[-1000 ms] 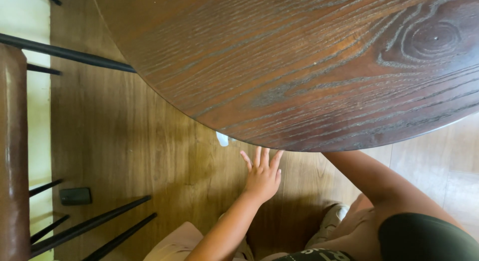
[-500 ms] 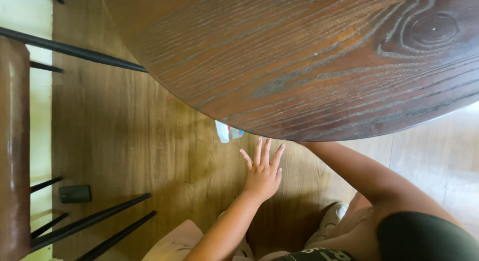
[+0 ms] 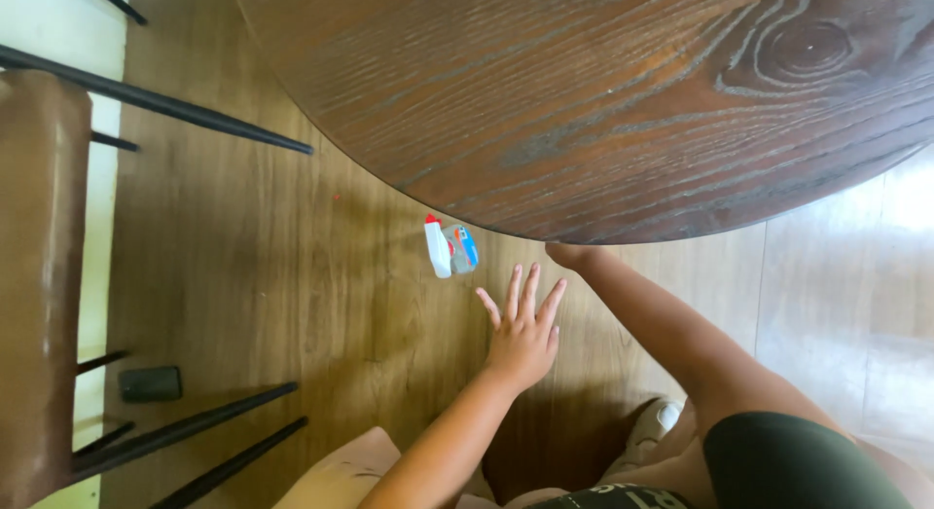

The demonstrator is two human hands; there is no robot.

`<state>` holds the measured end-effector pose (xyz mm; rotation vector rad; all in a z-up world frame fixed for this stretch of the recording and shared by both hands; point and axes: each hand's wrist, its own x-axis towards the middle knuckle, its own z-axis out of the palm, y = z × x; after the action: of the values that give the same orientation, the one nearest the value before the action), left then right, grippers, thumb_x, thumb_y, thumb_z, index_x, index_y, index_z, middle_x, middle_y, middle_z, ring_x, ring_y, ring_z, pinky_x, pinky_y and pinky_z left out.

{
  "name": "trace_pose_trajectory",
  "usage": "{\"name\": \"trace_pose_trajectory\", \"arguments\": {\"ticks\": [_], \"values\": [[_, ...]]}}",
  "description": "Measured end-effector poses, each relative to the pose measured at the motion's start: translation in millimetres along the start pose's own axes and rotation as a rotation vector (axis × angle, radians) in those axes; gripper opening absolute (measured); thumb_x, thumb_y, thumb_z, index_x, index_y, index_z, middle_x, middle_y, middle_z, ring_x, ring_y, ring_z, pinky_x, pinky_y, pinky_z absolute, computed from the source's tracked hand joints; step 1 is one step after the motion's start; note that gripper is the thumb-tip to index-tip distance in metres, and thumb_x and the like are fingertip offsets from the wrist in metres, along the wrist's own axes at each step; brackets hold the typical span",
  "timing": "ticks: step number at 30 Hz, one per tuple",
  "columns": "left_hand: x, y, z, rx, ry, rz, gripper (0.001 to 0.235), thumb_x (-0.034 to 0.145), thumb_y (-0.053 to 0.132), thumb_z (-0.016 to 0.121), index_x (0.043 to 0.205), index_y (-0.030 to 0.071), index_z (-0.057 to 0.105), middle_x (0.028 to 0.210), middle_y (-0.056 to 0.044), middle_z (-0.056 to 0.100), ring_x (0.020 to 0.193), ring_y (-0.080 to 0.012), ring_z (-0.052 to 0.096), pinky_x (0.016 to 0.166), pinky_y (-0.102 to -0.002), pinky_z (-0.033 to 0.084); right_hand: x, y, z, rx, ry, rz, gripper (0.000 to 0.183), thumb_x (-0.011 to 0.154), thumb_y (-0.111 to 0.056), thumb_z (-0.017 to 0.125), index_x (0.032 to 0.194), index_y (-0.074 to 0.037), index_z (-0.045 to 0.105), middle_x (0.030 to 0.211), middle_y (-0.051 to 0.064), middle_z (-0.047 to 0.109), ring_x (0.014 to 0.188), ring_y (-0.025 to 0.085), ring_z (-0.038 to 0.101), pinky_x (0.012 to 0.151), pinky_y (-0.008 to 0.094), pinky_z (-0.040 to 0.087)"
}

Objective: The person wipes the circular wooden top and the slatted base of a small table using a cloth.

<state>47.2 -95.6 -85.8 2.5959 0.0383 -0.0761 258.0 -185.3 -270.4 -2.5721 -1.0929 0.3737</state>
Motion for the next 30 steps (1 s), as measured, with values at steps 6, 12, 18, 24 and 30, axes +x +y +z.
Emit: {"name": "trace_pose_trajectory", "arguments": {"ticks": [6,12,18,24,30], "values": [[-7,-12,-4,0.002,0.025,-0.007,0.077,0.086,0.018,0.068,0.156,0.023,0.037,0.166,-0.018,0.019,0.155,-0.0426,0.011,0.107,-0.085,-0.007,-54,-82,-131,-0.087,0.02,-0.108,0.046,0.089,-0.029,0.062,0.124,0.0,0.063,0.12,0.024,0.065,0.11,0.041,0.06,0.093,0.052,0.047],[-4,-9,-4,0.002,0.053,0.005,0.067,0.085,0.02,0.068,0.148,0.019,0.046,0.165,-0.018,0.024,0.155,-0.0414,0.013,0.107,-0.085,-0.007,-50,-92,-161,-0.147,0.102,-0.139,0.044,0.086,-0.029,0.066,0.119,0.0,0.064,0.112,0.024,0.067,0.103,0.042,0.063,0.087,0.052,0.05],[-13,-8,-7,0.006,0.075,-0.028,0.059,0.086,0.019,0.066,0.143,0.014,0.049,0.164,-0.019,0.026,0.156,-0.0415,0.014,0.107,-0.085,-0.007,-7,2,-4,-0.227,-0.031,-0.114,0.05,0.083,-0.02,0.064,0.129,0.0,0.061,0.13,0.027,0.058,0.119,0.044,0.054,0.1,0.052,0.043],[-19,-9,-16,0.006,0.079,-0.013,0.064,0.085,0.018,0.067,0.146,0.016,0.047,0.164,-0.02,0.024,0.154,-0.0419,0.014,0.106,-0.085,-0.008,-33,-13,-53,0.013,0.064,-0.129,0.047,0.085,-0.018,0.068,0.129,-0.002,0.063,0.133,0.026,0.059,0.122,0.044,0.054,0.101,0.053,0.043],[-12,-14,-18,0.005,0.126,0.022,0.066,0.084,0.02,0.068,0.147,0.017,0.047,0.164,-0.019,0.025,0.155,-0.042,0.015,0.106,-0.086,-0.008,-73,-70,-176,0.155,0.425,-0.242,0.031,0.083,-0.009,0.074,0.113,-0.005,0.069,0.113,0.019,0.068,0.101,0.04,0.065,0.083,0.05,0.052]]}}
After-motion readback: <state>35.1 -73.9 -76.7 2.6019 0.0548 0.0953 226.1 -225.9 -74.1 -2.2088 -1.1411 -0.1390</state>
